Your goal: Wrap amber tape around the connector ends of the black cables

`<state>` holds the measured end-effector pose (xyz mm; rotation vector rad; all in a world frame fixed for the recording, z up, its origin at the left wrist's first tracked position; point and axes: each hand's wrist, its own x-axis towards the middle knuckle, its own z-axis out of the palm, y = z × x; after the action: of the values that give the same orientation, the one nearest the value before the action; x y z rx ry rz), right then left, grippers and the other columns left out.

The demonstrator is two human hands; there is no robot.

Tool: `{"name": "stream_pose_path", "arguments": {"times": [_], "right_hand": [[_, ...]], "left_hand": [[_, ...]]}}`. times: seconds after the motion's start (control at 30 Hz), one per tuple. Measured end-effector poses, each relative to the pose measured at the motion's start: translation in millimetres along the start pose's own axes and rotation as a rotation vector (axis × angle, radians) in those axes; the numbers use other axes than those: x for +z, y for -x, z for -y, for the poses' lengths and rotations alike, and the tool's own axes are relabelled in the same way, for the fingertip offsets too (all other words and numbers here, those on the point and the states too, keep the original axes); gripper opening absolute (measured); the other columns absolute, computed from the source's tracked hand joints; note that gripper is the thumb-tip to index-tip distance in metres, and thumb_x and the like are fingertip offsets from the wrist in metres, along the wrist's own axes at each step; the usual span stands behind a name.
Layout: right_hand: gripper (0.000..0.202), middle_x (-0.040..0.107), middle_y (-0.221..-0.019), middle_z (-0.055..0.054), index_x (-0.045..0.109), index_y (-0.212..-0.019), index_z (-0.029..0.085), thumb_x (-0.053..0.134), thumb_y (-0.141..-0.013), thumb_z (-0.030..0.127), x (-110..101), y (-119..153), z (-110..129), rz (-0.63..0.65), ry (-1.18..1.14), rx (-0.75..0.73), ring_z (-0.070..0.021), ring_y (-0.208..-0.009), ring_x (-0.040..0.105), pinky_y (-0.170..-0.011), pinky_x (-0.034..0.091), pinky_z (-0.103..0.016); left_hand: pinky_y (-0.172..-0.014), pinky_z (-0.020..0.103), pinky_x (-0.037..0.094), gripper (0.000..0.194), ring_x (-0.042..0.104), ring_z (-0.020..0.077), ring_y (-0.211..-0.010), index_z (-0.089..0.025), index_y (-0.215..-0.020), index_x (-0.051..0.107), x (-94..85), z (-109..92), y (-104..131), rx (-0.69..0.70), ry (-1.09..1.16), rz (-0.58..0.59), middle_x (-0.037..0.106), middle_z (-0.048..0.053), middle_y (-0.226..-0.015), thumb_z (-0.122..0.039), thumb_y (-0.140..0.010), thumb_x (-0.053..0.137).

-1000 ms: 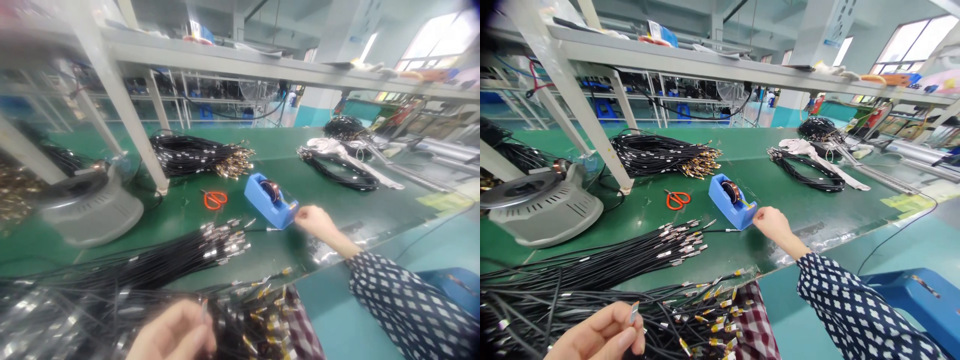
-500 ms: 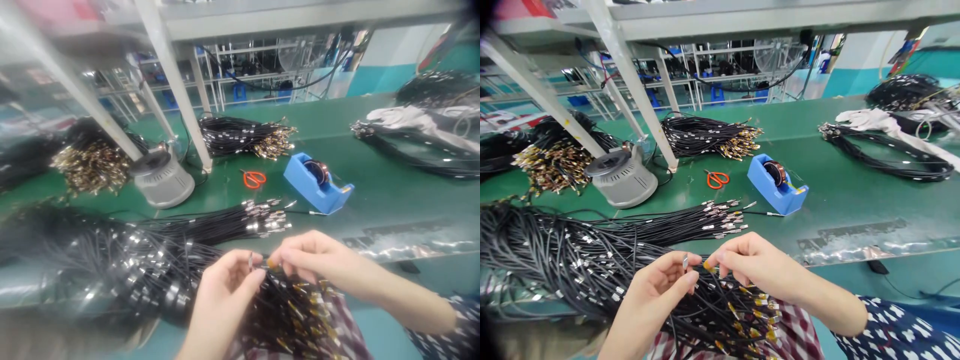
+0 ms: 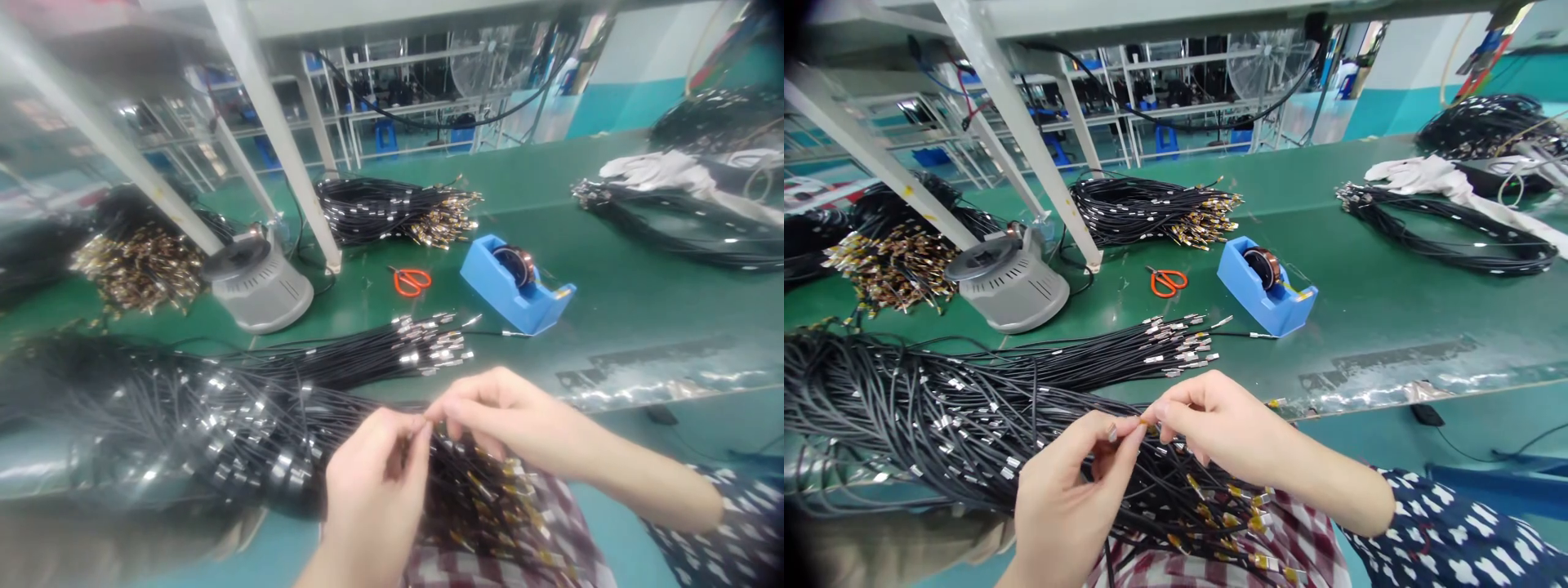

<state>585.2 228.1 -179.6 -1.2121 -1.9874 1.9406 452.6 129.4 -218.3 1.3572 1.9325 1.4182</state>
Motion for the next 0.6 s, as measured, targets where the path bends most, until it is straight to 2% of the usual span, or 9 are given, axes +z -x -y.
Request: {"name": "stream_pose_path", "arguments": {"times": [0.07, 0.1, 0.17, 0.23, 0.33, 0.4, 0.47, 0.6], "right_hand": [[0.031, 0.041, -0.046, 0.003, 0.061, -0.074, 0.009, 0.046, -0.094, 0.028, 0.0, -2.1, -2.8, 0.005, -0.031, -0.014, -0.0054, -0.042, 0.034, -0.048, 0.027, -0.020], [0.030, 0.045, -0.051, 0.002, 0.062, -0.080, 0.008, 0.046, -0.094, 0.028, 0.1, -3.2, -4.5, -0.006, -0.058, -0.017, -0.0047, -0.042, 0.034, -0.047, 0.027, -0.020], [0.029, 0.053, -0.067, 0.001, 0.063, -0.102, 0.008, 0.046, -0.095, 0.031, 0.8, -5.1, -8.3, -0.061, -0.128, -0.040, -0.0036, -0.043, 0.034, -0.046, 0.028, -0.020], [0.036, 0.056, -0.081, -0.001, 0.060, -0.115, 0.011, 0.048, -0.094, 0.037, 3.1, -6.2, -12.8, -0.145, -0.136, -0.122, -0.0043, -0.049, 0.037, -0.048, 0.031, -0.021], [0.038, 0.057, -0.085, -0.004, 0.064, -0.106, 0.014, 0.054, -0.089, 0.047, 11.0, -6.9, -18.5, -0.228, -0.049, -0.257, -0.0098, -0.067, 0.047, -0.061, 0.039, -0.023], [0.037, 0.060, -0.083, -0.004, 0.066, -0.099, 0.015, 0.062, -0.083, 0.048, 18.3, -8.0, -20.0, -0.246, 0.008, -0.252, -0.0129, -0.074, 0.051, -0.066, 0.041, -0.025], [0.030, 0.063, -0.082, -0.003, 0.068, -0.096, 0.016, 0.066, -0.080, 0.042, 24.8, -10.0, -19.4, -0.242, 0.009, -0.238, -0.0140, -0.074, 0.055, -0.065, 0.042, -0.026], [0.018, 0.068, -0.081, -0.004, 0.068, -0.080, 0.012, 0.062, -0.084, 0.029, 30.7, -13.6, -17.1, -0.199, -0.075, -0.266, -0.0133, -0.076, 0.059, -0.070, 0.045, -0.024]], "left_hand": [[-0.055, 0.023, 0.036, 0.015, 0.045, 0.0107, -0.052, -0.017, -0.065, 0.067, 1.0, -0.6, 1.9, 0.015, -0.016, -0.055, 0.058, 0.001, -0.061, -0.019, -0.079, 0.065], [-0.055, 0.023, 0.037, 0.013, 0.047, 0.0108, -0.054, -0.017, -0.066, 0.067, 0.5, 0.1, 1.4, -0.034, 0.010, -0.049, 0.060, 0.001, -0.063, -0.020, -0.078, 0.067], [-0.058, 0.020, 0.040, 0.011, 0.050, 0.0109, -0.059, -0.017, -0.069, 0.067, -2.5, 3.7, -2.6, -0.194, 0.149, -0.003, 0.063, 0.002, -0.070, -0.025, -0.076, 0.070], [-0.057, 0.018, 0.040, 0.020, 0.049, 0.0095, -0.060, -0.015, -0.073, 0.064, -6.8, 9.1, -9.1, -0.356, 0.354, 0.081, 0.061, 0.003, -0.070, -0.032, -0.073, 0.075], [-0.047, 0.014, 0.029, 0.033, 0.041, 0.0050, -0.054, -0.012, -0.077, 0.062, -12.6, 16.9, -17.3, -0.537, 0.579, 0.182, 0.054, 0.001, -0.065, -0.039, -0.069, 0.079], [-0.048, 0.013, 0.028, 0.035, 0.041, 0.0038, -0.056, -0.012, -0.079, 0.061, -14.8, 20.0, -19.1, -0.594, 0.650, 0.191, 0.053, 0.000, -0.067, -0.038, -0.068, 0.081], [-0.050, 0.013, 0.030, 0.035, 0.042, 0.0034, -0.057, -0.011, -0.078, 0.061, -15.8, 21.3, -18.3, -0.601, 0.688, 0.189, 0.053, 0.000, -0.069, -0.036, -0.067, 0.082], [-0.049, 0.014, 0.027, 0.034, 0.039, 0.0030, -0.055, -0.012, -0.079, 0.062, -15.9, 21.6, -15.3, -0.615, 0.679, 0.218, 0.052, 0.000, -0.068, -0.037, -0.068, 0.082]]}}
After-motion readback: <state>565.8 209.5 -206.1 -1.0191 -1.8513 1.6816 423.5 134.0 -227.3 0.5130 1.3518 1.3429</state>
